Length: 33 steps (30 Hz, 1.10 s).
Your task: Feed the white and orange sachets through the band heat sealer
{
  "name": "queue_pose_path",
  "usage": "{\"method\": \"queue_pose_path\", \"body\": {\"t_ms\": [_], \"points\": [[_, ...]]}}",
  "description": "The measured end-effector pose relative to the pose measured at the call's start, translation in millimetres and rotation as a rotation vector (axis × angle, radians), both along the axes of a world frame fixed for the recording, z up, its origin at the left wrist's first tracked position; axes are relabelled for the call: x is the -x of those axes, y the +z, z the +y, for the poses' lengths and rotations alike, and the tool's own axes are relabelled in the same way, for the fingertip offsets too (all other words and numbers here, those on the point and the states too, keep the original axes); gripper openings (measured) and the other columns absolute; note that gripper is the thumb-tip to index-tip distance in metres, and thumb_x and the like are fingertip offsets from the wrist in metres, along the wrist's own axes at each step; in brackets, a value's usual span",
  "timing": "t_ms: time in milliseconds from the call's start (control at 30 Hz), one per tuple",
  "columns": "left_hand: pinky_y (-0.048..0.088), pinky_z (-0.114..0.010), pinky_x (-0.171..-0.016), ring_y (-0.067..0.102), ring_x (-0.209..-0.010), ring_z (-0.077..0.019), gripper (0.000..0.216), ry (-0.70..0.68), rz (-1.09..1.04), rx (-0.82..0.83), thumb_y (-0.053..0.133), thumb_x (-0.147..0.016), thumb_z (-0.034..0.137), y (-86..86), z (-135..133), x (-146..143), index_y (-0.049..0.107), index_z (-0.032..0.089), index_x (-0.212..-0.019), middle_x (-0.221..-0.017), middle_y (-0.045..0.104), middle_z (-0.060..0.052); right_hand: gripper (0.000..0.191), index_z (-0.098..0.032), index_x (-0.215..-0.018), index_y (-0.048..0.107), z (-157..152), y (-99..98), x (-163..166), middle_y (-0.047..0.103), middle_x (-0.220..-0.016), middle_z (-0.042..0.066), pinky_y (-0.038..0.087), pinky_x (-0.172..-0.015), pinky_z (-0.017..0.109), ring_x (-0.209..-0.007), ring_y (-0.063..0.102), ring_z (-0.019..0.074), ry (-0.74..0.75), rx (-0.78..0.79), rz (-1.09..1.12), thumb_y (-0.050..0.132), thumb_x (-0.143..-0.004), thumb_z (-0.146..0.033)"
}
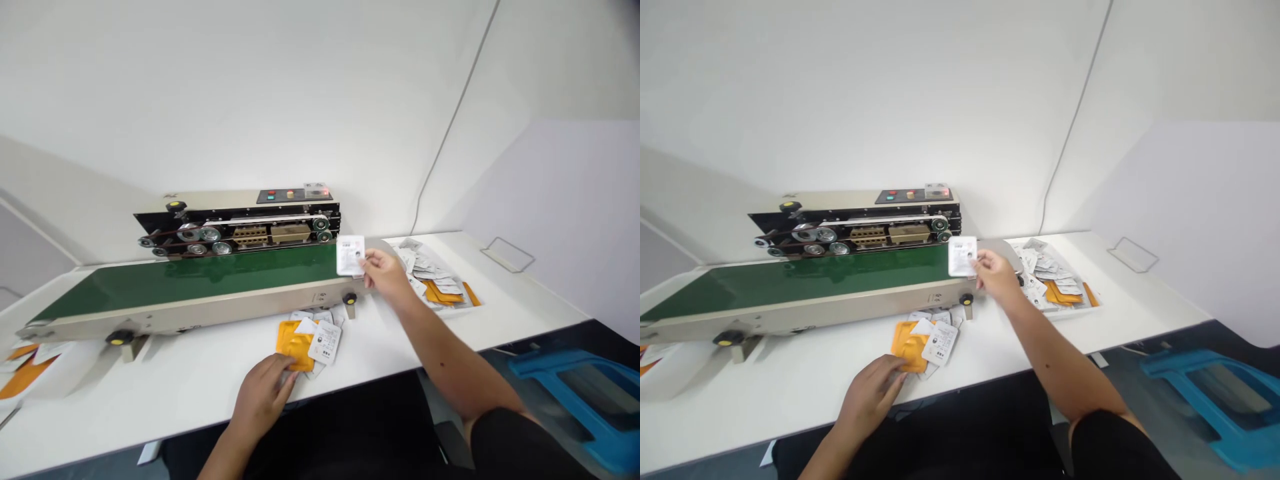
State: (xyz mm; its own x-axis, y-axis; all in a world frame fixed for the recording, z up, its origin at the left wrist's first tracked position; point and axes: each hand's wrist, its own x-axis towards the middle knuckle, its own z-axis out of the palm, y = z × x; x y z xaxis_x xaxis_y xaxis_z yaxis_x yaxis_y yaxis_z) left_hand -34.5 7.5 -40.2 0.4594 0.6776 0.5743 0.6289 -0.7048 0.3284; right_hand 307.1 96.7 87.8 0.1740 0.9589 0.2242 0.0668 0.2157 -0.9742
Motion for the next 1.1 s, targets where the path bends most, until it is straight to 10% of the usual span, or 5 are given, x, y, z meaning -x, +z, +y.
{"method": "queue_pose_path", "body": {"t_ms": [267, 667, 833, 1000, 1100], "points": [[0.062, -0.037, -0.076, 0.075, -0.084, -0.0248, 0.018, -0.008, 0.033, -0.062, 0.054, -0.103, 0.031, 0.6, -3, -7, 0.069, 0.022, -0.106, -0.097, 0.078, -0.008, 0.012, -0.011, -0.102, 0.066, 61, 39.6, -25, 0.073, -0.066, 0.007, 0.049, -0.041, 0.015, -0.044, 0.06, 0.0084, 0.069, 0.337, 0.155, 0.071, -0.092, -0.01], [0.06, -0.035, -0.073, 0.071, -0.079, -0.0227, 0.016, -0.045, -0.016, -0.032, 0.054, -0.102, 0.024, 13.8, -4, -9, 0.069, 0.022, -0.101, -0.09, 0.077, -0.007, 0.022, -0.014, -0.095, 0.065, 108, 40.7, 11, 0.071, -0.075, 0.005, 0.047, -0.042, 0.016, -0.049, 0.059, 0.0082, 0.044, 0.316, 0.1, 0.08, -0.087, -0.027], [0.06, -0.045, -0.087, 0.071, -0.1, -0.029, 0.022, 0.036, -0.028, 0.028, 0.061, -0.098, 0.029, 10.3, 2, -7, 0.067, 0.022, -0.118, -0.112, 0.075, -0.011, 0.024, -0.02, -0.107, 0.067, 33, 0.5, 20, 0.07, -0.086, 0.003, 0.049, -0.051, 0.019, -0.062, 0.06, 0.0112, -0.242, -0.158, -0.127, 0.064, -0.096, -0.041], [0.048, -0.054, -0.112, 0.053, -0.14, -0.0376, 0.07, 0.06, 0.17, 0.054, 0.072, -0.092, 0.046, 2.3, 14, -12, 0.046, 0.023, -0.153, -0.153, 0.055, -0.016, 0.019, -0.023, -0.111, 0.073, -56, -65.1, 60, 0.075, -0.102, 0.007, 0.058, -0.085, 0.04, -0.094, 0.068, 0.0235, 0.269, -0.342, -0.573, 0.064, -0.095, -0.028], [0.044, -0.056, -0.115, 0.054, -0.14, -0.0366, 0.072, 0.049, 0.246, 0.07, 0.071, -0.093, 0.048, -1.0, 18, -15, 0.044, 0.023, -0.155, -0.154, 0.056, -0.015, 0.053, -0.024, -0.137, 0.064, -72, -96.2, 79, 0.064, -0.14, 0.012, 0.047, -0.109, 0.054, -0.13, 0.055, 0.0333, 0.392, -0.306, -0.77, 0.076, -0.086, -0.028]]}}
